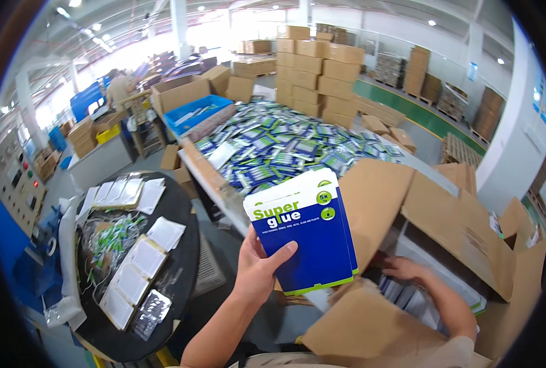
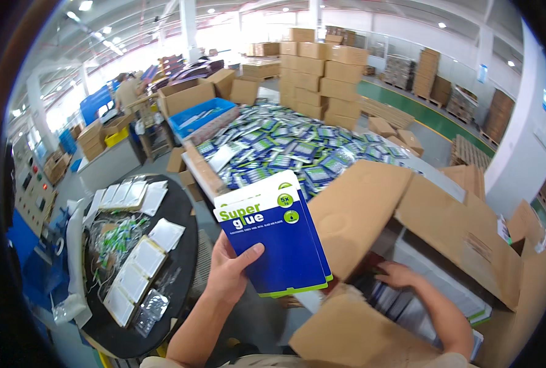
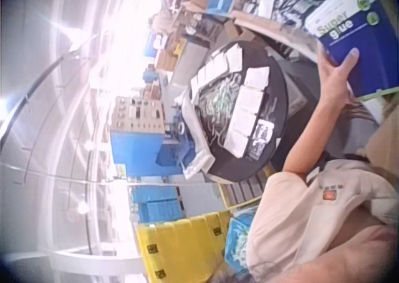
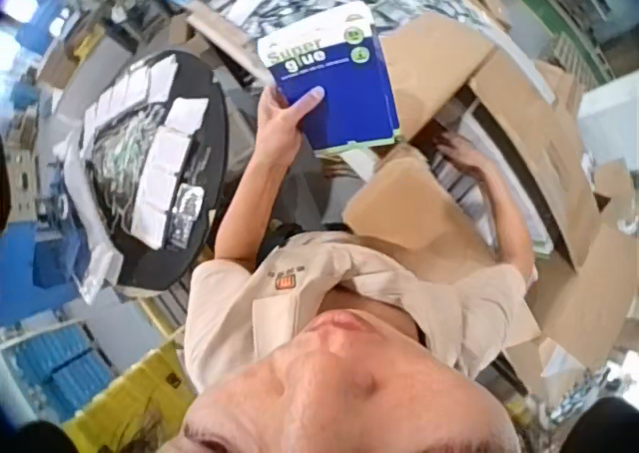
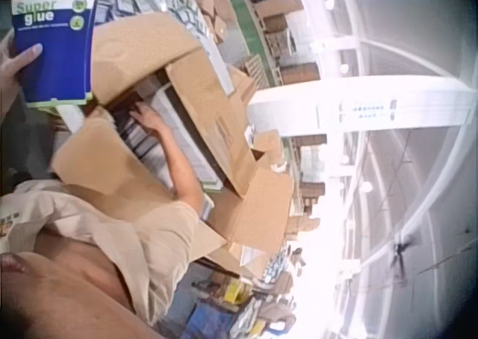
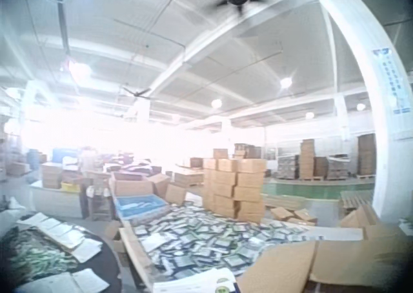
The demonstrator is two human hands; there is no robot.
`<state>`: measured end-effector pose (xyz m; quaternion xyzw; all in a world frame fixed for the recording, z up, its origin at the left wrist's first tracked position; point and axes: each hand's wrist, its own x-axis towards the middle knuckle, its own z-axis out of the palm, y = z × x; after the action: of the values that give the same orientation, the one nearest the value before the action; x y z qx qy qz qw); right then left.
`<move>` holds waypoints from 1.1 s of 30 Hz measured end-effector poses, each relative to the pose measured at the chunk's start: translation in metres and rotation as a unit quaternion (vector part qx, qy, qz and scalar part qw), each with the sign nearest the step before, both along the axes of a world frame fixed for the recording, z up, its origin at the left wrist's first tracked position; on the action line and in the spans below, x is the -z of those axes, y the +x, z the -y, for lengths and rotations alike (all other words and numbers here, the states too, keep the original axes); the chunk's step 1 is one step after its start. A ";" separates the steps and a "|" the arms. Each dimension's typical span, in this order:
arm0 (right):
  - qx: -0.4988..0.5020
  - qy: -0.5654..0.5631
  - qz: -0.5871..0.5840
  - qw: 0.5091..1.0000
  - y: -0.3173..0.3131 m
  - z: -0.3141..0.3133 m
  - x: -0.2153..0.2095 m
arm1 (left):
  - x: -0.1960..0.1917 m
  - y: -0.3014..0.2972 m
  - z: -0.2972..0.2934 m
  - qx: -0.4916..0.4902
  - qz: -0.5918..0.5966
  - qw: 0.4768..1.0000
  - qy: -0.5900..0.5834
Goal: The person places green glue tubes into a wooden jig, then closes white paper covers over them. They stack the completed sets and place them into a cardboard box. The person retrieves a stack of new paper covers from the box and resumes the assembly process.
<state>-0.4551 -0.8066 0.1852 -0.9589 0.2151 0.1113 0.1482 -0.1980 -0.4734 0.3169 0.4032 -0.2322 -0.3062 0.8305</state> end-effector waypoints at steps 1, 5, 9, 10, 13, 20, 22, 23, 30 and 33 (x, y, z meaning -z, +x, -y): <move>0.011 0.088 -0.039 0.995 0.001 -0.015 -0.042 | 0.007 0.008 -0.018 -0.010 -0.021 1.000 0.002; -0.092 0.016 0.066 0.993 0.019 -0.118 -0.206 | 0.034 0.043 -0.082 -0.045 -0.091 0.995 0.003; -0.054 0.211 0.366 0.905 0.142 -0.236 -0.216 | 0.054 0.065 -0.138 -0.076 -0.150 0.985 0.036; -0.085 0.217 0.372 0.899 0.182 -0.265 -0.191 | 0.058 0.069 -0.150 -0.090 -0.161 0.982 0.033; -0.047 0.417 0.255 0.871 0.270 -0.345 -0.121 | 0.074 0.075 -0.187 -0.124 -0.194 0.971 0.070; 0.077 0.626 0.145 0.762 0.342 -0.412 -0.073 | 0.115 0.111 -0.271 -0.188 -0.256 0.948 -0.007; 0.068 0.601 0.122 0.787 0.352 -0.409 -0.067 | 0.126 0.115 -0.282 -0.220 -0.260 0.940 0.008; 0.073 0.586 0.106 0.800 0.356 -0.403 -0.064 | 0.131 0.116 -0.285 -0.233 -0.276 0.932 0.021; 0.078 0.620 0.258 0.737 0.400 -0.315 -0.071 | 0.154 0.121 -0.285 -0.308 -0.304 0.902 -0.003; 0.054 0.619 0.232 0.748 0.411 -0.314 -0.081 | 0.158 0.122 -0.282 -0.314 -0.319 0.894 0.008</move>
<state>-0.0444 -0.4928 0.2664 -0.6402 0.1094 -0.0141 0.7603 -0.0761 -0.1919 0.1593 0.3424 0.1862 -0.1435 0.9097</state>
